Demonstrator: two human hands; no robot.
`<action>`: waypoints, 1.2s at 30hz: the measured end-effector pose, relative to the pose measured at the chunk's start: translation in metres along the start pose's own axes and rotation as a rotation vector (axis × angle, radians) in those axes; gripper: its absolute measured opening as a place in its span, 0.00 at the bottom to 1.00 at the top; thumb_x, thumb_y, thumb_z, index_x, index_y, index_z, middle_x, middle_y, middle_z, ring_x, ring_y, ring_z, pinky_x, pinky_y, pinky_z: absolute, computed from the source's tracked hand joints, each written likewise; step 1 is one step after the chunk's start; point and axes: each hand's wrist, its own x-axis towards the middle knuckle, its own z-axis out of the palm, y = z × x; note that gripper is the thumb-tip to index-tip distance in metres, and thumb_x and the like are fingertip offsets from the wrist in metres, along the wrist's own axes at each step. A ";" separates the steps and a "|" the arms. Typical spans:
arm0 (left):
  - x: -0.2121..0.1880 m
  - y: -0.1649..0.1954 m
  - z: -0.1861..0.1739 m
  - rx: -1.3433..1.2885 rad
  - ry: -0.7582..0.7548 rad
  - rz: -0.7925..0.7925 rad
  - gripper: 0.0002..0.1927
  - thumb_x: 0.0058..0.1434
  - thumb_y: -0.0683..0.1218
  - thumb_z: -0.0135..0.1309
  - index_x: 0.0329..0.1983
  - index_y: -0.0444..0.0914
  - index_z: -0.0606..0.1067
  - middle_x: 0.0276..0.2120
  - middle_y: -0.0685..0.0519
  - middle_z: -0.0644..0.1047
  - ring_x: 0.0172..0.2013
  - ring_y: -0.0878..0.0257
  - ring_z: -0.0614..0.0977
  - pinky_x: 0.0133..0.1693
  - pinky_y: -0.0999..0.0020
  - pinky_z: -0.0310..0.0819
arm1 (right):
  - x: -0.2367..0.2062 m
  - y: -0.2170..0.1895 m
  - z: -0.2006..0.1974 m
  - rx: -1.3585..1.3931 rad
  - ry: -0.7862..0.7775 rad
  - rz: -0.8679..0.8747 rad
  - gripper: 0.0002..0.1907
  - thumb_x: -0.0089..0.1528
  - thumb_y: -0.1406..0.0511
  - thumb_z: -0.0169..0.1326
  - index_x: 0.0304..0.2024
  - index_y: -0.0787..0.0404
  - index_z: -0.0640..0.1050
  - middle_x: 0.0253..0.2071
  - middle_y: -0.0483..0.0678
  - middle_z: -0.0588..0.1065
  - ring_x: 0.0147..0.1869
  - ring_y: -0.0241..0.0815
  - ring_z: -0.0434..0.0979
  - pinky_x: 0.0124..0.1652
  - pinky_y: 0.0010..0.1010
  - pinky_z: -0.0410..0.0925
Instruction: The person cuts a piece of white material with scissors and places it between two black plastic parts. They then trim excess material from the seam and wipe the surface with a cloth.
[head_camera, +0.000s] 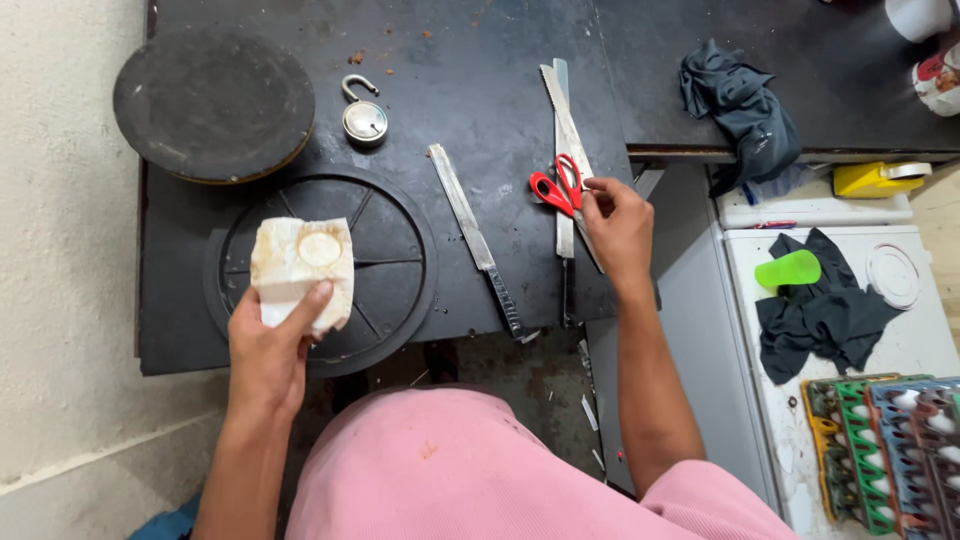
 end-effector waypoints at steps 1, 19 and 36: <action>0.000 -0.001 0.006 0.007 -0.001 -0.016 0.22 0.60 0.40 0.64 0.57 0.34 0.73 0.44 0.49 0.81 0.36 0.64 0.82 0.32 0.72 0.74 | 0.007 0.021 -0.003 -0.035 -0.036 0.008 0.11 0.64 0.67 0.58 0.48 0.64 0.83 0.37 0.54 0.82 0.39 0.40 0.84 0.42 0.30 0.73; 0.020 -0.017 0.000 0.033 -0.188 -0.062 0.17 0.61 0.48 0.64 0.47 0.33 0.79 0.33 0.55 0.79 0.28 0.73 0.76 0.28 0.77 0.69 | 0.093 -0.005 0.033 -0.496 -0.616 -0.106 0.18 0.58 0.61 0.65 0.47 0.64 0.85 0.34 0.56 0.81 0.34 0.47 0.82 0.38 0.39 0.73; 0.020 0.042 -0.140 -0.099 0.119 0.068 0.25 0.55 0.38 0.61 0.57 0.35 0.70 0.46 0.49 0.79 0.41 0.64 0.83 0.36 0.73 0.80 | -0.123 -0.033 0.098 0.270 -0.482 0.231 0.22 0.61 0.66 0.59 0.58 0.64 0.77 0.33 0.44 0.79 0.37 0.32 0.76 0.39 0.24 0.69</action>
